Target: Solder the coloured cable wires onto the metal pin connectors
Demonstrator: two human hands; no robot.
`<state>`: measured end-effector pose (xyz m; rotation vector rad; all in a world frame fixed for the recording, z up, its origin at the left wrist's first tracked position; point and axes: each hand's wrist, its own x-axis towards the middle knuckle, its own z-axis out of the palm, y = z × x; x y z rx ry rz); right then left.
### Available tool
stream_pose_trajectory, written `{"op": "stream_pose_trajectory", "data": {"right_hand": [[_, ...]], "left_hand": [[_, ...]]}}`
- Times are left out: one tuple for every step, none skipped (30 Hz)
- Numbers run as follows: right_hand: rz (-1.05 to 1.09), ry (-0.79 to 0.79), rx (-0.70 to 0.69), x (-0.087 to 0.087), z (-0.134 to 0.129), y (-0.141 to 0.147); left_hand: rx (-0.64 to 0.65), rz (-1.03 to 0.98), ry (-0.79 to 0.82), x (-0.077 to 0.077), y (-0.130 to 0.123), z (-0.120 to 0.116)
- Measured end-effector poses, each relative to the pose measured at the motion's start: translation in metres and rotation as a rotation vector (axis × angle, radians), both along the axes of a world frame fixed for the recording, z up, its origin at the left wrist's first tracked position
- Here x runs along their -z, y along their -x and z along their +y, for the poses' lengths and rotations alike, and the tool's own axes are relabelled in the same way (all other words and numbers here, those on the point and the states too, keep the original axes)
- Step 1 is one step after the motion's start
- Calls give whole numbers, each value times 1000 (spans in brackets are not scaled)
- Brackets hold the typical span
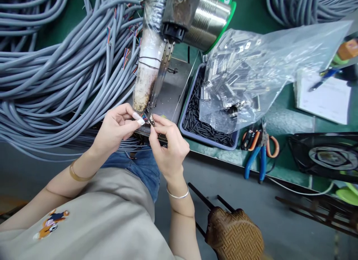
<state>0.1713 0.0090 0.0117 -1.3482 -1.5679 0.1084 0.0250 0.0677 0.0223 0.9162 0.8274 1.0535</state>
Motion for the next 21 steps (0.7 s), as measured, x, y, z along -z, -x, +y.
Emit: {"op": "stream_pose_trajectory", "data": {"right_hand": [[-10, -4, 1, -1, 1, 0], [-22, -10, 4, -3, 1, 0], [-36, -17, 8, -4, 2, 0], [-52, -27, 13, -5, 3, 0], [-69, -37, 19, -7, 4, 0], [-86, -48, 22, -8, 5, 0], [-102, -59, 27, -9, 6, 1], [-117, -68, 28, -10, 6, 1], [-132, -76, 29, -10, 7, 1], [-147, -82, 28, -11, 8, 1], [-164, -87, 27, -11, 8, 1], [-180, -91, 27, -11, 8, 1], [-197, -96, 27, -11, 8, 1], [-211, -103, 29, -11, 8, 1], [-221, -110, 32, -11, 7, 1], [-226, -113, 32, -11, 7, 1], [-229, -113, 29, -10, 6, 1], [-231, -110, 25, -9, 5, 1], [-235, -103, 19, -8, 5, 0], [-240, -97, 11, -7, 4, 0], [-248, -93, 6, -7, 3, -1]], "left_hand": [[-2, 4, -8, 0, 0, 0], [-3, 9, -15, 0, 0, 0], [-2, 16, -20, -1, 0, 0], [-1, 24, -23, -1, 1, 0], [-2, 32, -25, -1, 1, 0], [-3, 39, -26, -2, 1, 0], [-4, 47, -28, -2, 1, 0], [-6, 53, -28, -2, 1, 0], [-7, 59, -26, -3, 1, 1], [-8, 61, -25, -3, 1, 1], [-7, 62, -23, -4, 1, 1], [-7, 61, -20, -4, 1, 1], [-6, 57, -19, -5, 1, 1], [-5, 52, -19, -5, 1, 1], [-4, 46, -20, -5, 1, 1], [-2, 39, -20, -5, 1, 1], [2, 36, -18, -4, 1, 1], [7, 36, -16, -4, 2, 1], [12, 38, -13, -3, 2, 1], [17, 44, -9, -2, 3, 0], [21, 51, -6, -2, 3, 0]]}}
